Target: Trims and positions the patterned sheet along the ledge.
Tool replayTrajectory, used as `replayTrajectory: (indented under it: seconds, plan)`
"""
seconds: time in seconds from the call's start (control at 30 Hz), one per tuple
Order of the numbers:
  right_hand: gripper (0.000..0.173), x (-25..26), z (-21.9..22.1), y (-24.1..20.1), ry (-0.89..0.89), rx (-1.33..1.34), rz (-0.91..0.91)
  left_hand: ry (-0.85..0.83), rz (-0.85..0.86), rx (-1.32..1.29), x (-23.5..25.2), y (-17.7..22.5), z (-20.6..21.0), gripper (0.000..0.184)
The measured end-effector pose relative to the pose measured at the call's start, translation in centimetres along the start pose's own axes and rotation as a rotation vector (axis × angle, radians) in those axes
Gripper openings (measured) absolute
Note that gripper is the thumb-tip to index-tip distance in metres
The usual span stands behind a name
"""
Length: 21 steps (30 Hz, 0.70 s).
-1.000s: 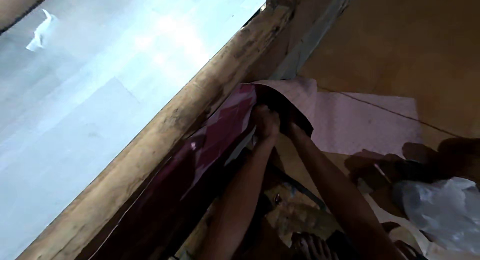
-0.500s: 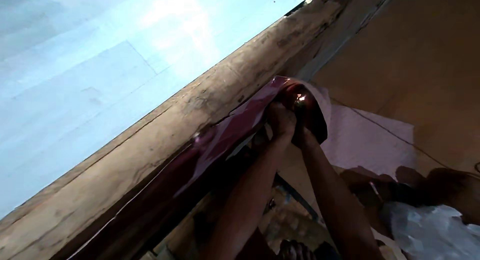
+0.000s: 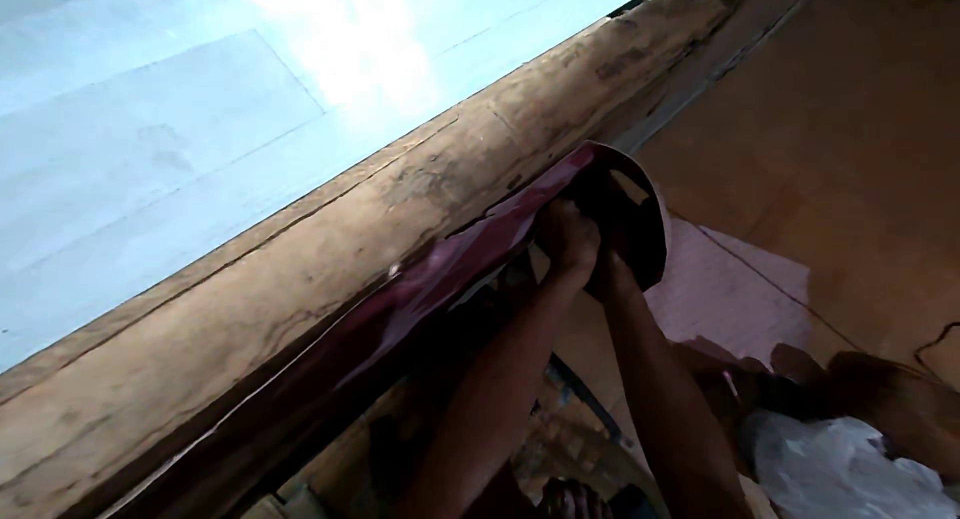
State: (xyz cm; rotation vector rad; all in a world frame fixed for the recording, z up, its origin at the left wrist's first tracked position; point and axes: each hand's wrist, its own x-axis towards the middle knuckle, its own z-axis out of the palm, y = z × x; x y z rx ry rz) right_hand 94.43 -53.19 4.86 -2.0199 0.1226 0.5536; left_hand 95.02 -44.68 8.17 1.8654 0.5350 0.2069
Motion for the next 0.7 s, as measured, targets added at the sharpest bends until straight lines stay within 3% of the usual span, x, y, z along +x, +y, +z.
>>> replayTrajectory:
  seconds: [0.07, 0.13, 0.23, 0.47, 0.57, 0.63, 0.7]
  plan:
    - [0.029, 1.4, 0.3, -0.2, -0.020, -0.061, 0.021, 0.007, 0.031, -0.003, 0.1, -0.4, 0.3, 0.016]
    - [0.019, 2.3, 0.6, 0.7, -0.008, -0.005, 0.011, 0.003, 0.012, 0.013, 0.3, -0.6, 0.5, 0.013]
    - [0.024, 2.7, -0.1, 1.0, -0.160, -0.174, 0.106, -0.015, -0.040, -0.023, 0.4, -0.2, 0.0, 0.014]
    - [0.027, 2.3, -0.6, 1.4, -0.171, -0.348, 0.001, -0.012, -0.056, 0.020, 0.3, 0.5, -0.2, 0.015]
    - [0.032, 1.8, -0.2, -0.7, -0.066, -0.307, 0.037, -0.016, -0.078, 0.051, 0.3, 0.6, -0.2, 0.016]
    - [0.026, 2.7, 0.5, 2.2, -0.023, -0.194, -0.073, -0.012, -0.100, 0.076, 0.3, 0.6, 0.1, 0.018]
    - [0.027, 2.9, -0.4, 2.4, -0.183, -0.101, 0.113, -0.007, -0.120, 0.087, 0.3, 0.4, 0.5, 0.025]
